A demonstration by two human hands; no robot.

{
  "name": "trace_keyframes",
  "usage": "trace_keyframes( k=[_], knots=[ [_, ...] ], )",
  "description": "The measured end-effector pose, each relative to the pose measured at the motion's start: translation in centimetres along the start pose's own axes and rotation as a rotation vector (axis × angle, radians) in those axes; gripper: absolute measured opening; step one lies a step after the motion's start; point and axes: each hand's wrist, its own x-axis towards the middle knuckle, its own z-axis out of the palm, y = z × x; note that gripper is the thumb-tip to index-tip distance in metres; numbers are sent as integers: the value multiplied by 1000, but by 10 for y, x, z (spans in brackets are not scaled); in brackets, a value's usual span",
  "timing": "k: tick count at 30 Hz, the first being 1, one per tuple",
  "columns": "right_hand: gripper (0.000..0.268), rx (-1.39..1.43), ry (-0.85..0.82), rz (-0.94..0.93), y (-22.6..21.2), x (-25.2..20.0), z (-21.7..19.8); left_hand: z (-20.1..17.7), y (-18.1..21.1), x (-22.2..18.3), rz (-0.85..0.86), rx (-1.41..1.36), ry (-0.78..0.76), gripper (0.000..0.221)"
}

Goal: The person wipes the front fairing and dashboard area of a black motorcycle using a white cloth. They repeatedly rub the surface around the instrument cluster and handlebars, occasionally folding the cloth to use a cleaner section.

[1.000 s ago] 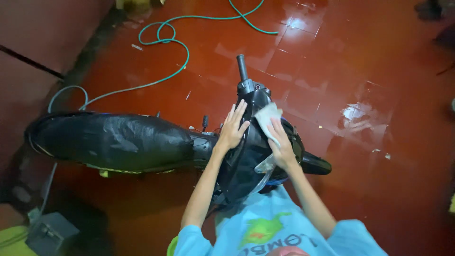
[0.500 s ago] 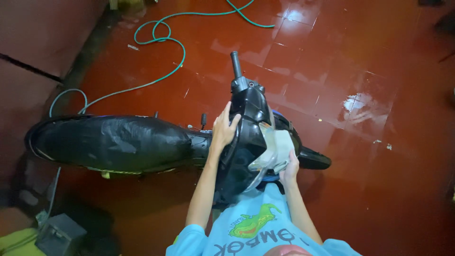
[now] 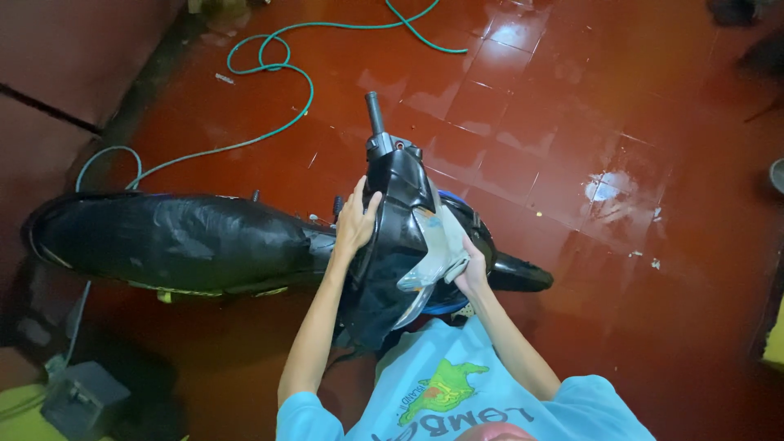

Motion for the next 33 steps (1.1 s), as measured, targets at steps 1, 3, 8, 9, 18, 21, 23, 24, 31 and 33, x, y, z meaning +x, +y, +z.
trace_keyframes(
  k=[1, 3, 8, 9, 18, 21, 23, 24, 31, 33],
  knots=[
    [41, 39, -4, -9, 0, 1, 0, 2, -2, 3, 12, -15, 17, 68],
    [43, 92, 2, -15, 9, -3, 2, 5, -7, 4, 23, -16, 21, 66],
    [46, 248, 21, -158, 37, -8, -11, 3, -5, 0, 92, -69, 38, 59],
    [46, 250, 16, -161, 43, -11, -18, -1, -3, -5, 98, -68, 40, 59],
    [48, 41, 197, -111, 72, -52, -46, 17, -56, 6, 317, -775, 382, 28],
    [48, 63, 218, -100, 73, -29, -55, 10, -91, -20, 313, -698, 259, 30],
    [43, 44, 269, -158, 70, -17, -48, 2, -97, -54, 165, -641, -63, 64],
    [43, 41, 269, -157, 64, -18, -39, 13, -109, -55, 163, -643, -60, 64],
    [40, -116, 232, -142, 22, -56, 32, 41, -111, -64, 46, -757, 41, 87],
    [39, -152, 237, -150, 17, -56, 45, 34, -89, -71, -1, -748, 70, 88]
  ],
)
